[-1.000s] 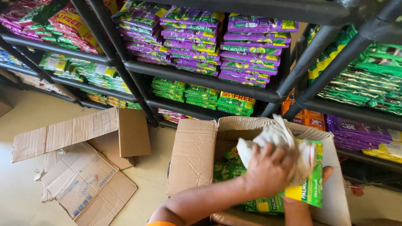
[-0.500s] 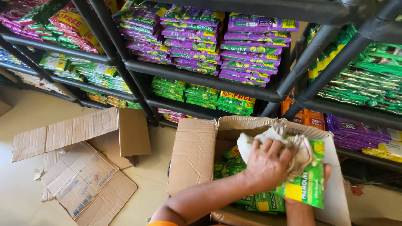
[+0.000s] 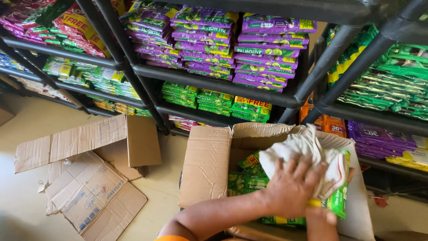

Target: The recorder is taking Palmolive soap bar packages out of a shipping box, wiping them with a cloth, and preparing them for shelving.

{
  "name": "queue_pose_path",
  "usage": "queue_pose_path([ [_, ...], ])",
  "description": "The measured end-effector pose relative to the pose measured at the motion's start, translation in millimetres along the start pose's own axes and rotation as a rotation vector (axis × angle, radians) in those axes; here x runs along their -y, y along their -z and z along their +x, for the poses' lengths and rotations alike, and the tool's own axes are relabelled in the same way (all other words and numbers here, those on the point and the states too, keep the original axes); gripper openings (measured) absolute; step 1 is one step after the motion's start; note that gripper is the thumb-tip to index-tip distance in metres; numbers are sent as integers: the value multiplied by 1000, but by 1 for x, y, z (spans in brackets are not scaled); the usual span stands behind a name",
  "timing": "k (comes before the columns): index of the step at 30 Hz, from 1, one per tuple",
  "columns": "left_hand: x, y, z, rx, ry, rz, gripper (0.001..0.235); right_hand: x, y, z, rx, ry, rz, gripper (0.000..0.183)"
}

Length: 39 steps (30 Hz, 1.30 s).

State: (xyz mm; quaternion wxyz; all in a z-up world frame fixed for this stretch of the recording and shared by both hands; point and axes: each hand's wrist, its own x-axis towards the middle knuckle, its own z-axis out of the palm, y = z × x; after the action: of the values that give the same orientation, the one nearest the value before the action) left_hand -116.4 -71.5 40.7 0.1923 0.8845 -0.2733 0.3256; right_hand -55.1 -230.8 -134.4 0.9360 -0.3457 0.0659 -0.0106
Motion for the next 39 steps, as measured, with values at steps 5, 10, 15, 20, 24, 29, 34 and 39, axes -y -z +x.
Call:
queue_pose_path([
  [5,12,-35,-26,179,-44,-304,103,35,-65,-36,-76,-31,44,78],
  [10,62,-34,-1,237,272,-791,63,57,-48,-37,-141,-39,84,74],
  [15,97,-44,11,127,442,-1315,62,67,3,-43,232,25,-12,81],
  [20,92,-2,30,110,499,-650,62,64,-42,-51,151,67,-53,79],
  [24,50,7,20,165,258,-216,89,58,-57,-47,166,139,-20,77],
  [29,19,-32,9,87,11,-3,91,47,-84,-60,96,-22,45,79],
  [34,62,-57,24,78,209,-2,69,51,-76,-71,175,2,9,78],
  [39,96,-69,20,294,478,-316,58,56,-51,-69,33,38,-40,78],
])
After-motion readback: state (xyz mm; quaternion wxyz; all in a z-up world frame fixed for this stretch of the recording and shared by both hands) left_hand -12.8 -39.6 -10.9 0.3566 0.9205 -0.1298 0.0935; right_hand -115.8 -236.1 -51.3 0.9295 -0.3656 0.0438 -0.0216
